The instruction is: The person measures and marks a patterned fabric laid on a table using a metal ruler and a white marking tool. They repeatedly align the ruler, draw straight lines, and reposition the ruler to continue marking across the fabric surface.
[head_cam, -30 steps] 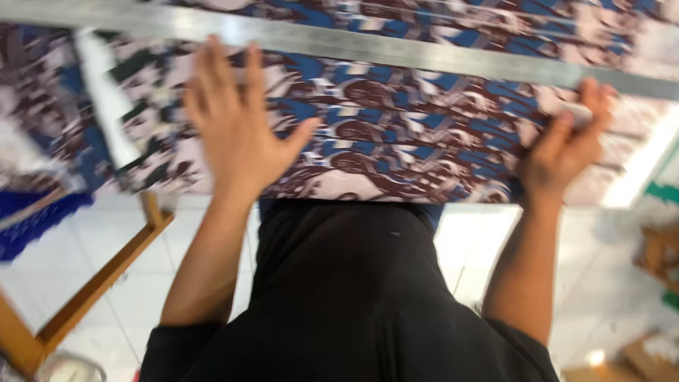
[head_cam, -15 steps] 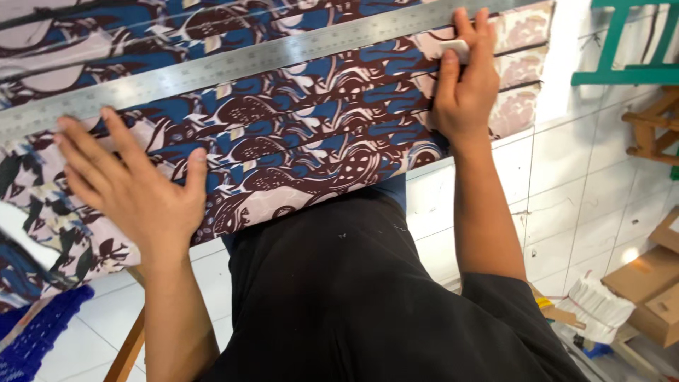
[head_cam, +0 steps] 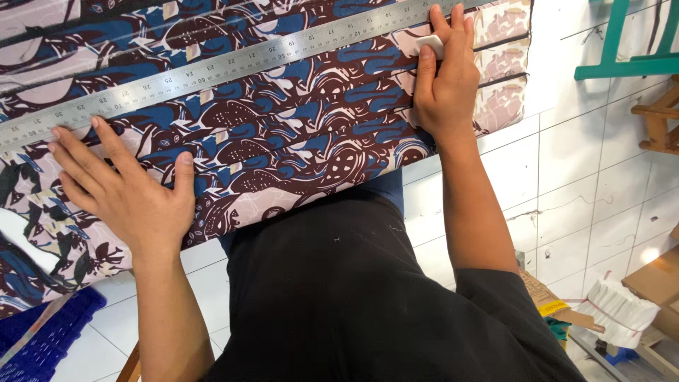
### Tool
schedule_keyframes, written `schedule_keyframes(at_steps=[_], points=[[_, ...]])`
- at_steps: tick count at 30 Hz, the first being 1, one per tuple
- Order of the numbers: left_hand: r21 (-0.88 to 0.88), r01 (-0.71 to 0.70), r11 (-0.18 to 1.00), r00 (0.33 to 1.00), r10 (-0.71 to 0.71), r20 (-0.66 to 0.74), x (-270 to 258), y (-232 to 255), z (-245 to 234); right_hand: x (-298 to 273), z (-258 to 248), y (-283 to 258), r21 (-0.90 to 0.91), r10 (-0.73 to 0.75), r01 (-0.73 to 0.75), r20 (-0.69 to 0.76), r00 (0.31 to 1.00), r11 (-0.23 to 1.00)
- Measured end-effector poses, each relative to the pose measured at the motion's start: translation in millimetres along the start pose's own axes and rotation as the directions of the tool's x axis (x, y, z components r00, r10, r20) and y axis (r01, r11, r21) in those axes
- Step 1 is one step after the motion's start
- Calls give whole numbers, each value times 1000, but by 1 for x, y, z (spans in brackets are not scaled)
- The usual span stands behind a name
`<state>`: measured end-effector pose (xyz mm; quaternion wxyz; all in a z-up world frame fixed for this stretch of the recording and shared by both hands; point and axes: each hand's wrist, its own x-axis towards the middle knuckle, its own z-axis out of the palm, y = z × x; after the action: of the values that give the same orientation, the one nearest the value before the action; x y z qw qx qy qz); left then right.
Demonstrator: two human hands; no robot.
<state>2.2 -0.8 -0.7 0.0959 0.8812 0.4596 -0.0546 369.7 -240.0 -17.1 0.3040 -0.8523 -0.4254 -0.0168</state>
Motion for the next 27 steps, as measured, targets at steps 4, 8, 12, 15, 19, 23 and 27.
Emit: schedule_keyframes(at_steps=[4, 8, 12, 15, 19, 23, 27], points=[[-28, 5, 1000, 1000, -6, -22, 0, 5, -3, -1, -1, 0, 38, -12, 11, 9, 1000, 999], [-59, 16, 998, 998, -19, -53, -1, 6, -4, -1, 0, 1, 64, -13, 12, 16, 1000, 998], [-82, 22, 996, 999, -26, -47, 1, 7, -6, -5, 1, 5, 58, 2, -4, 25, 1000, 998], [-104, 35, 994, 997, -42, -65, -2, 9, -8, -7, 3, 9, 89, -2, 0, 27, 1000, 996], [-49, -18, 999, 994, 13, -109, -1, 29, -4, -5, 6, 13, 19, -36, 36, 16, 999, 999], [-103, -166, 981, 982, 154, -111, 2, 64, 4, -4, 0, 4, 4, -46, 46, 26, 999, 999], [-131, -154, 979, 987, 146, -67, 6, 74, 1, 8, -5, -33, -53, -148, 145, -53, 988, 988]])
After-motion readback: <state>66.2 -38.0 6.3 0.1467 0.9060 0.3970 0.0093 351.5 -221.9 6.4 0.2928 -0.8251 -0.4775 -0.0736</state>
